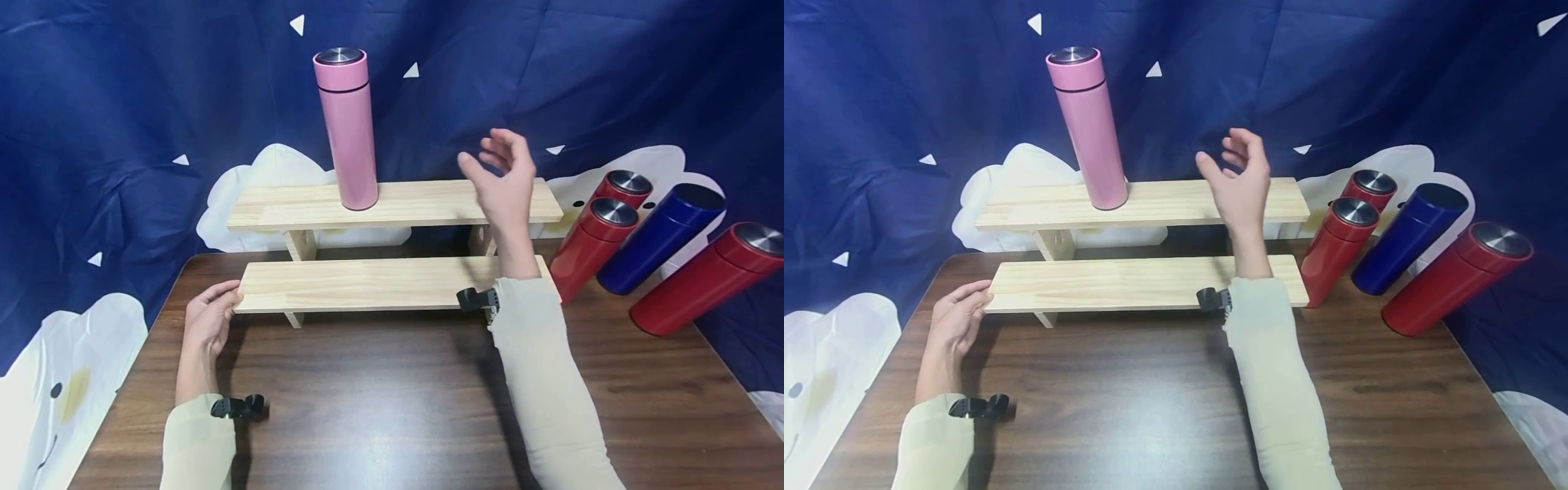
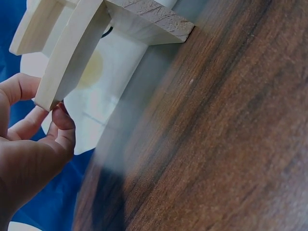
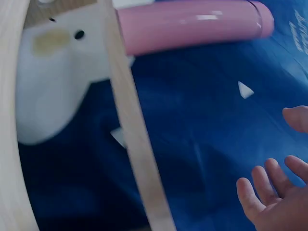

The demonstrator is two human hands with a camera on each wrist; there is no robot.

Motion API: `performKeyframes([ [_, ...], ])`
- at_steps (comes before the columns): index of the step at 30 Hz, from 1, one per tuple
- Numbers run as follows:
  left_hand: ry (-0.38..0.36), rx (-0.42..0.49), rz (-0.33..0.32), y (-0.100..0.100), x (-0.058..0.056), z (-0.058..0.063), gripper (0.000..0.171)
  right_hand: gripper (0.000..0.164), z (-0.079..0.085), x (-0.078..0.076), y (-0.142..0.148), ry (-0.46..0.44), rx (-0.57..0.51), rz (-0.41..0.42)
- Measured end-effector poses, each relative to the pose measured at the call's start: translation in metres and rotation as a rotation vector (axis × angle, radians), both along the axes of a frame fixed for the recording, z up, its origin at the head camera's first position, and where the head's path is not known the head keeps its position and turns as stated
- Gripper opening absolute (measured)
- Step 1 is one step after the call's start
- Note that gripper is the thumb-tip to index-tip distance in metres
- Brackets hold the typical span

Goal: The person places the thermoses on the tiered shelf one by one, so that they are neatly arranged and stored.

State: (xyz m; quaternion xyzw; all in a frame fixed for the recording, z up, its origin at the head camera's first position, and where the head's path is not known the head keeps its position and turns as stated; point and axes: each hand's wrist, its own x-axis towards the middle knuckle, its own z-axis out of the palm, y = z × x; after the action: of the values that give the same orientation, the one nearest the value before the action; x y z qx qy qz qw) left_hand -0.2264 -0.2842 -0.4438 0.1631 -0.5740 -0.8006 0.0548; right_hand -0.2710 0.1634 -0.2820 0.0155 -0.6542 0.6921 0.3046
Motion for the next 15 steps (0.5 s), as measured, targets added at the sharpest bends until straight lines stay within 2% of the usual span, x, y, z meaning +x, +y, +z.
performKeyframes([
  [11,0.025,0.025,-0.004,0.0,0.0,-0.001,0.027,0.046,0.011,0.031,0.059,0.069,-0.063,-0.193],
  [15,0.027,0.03,-0.006,0.0,0.001,-0.002,0.028,0.045,0.016,0.042,0.08,0.093,-0.119,-0.225],
])
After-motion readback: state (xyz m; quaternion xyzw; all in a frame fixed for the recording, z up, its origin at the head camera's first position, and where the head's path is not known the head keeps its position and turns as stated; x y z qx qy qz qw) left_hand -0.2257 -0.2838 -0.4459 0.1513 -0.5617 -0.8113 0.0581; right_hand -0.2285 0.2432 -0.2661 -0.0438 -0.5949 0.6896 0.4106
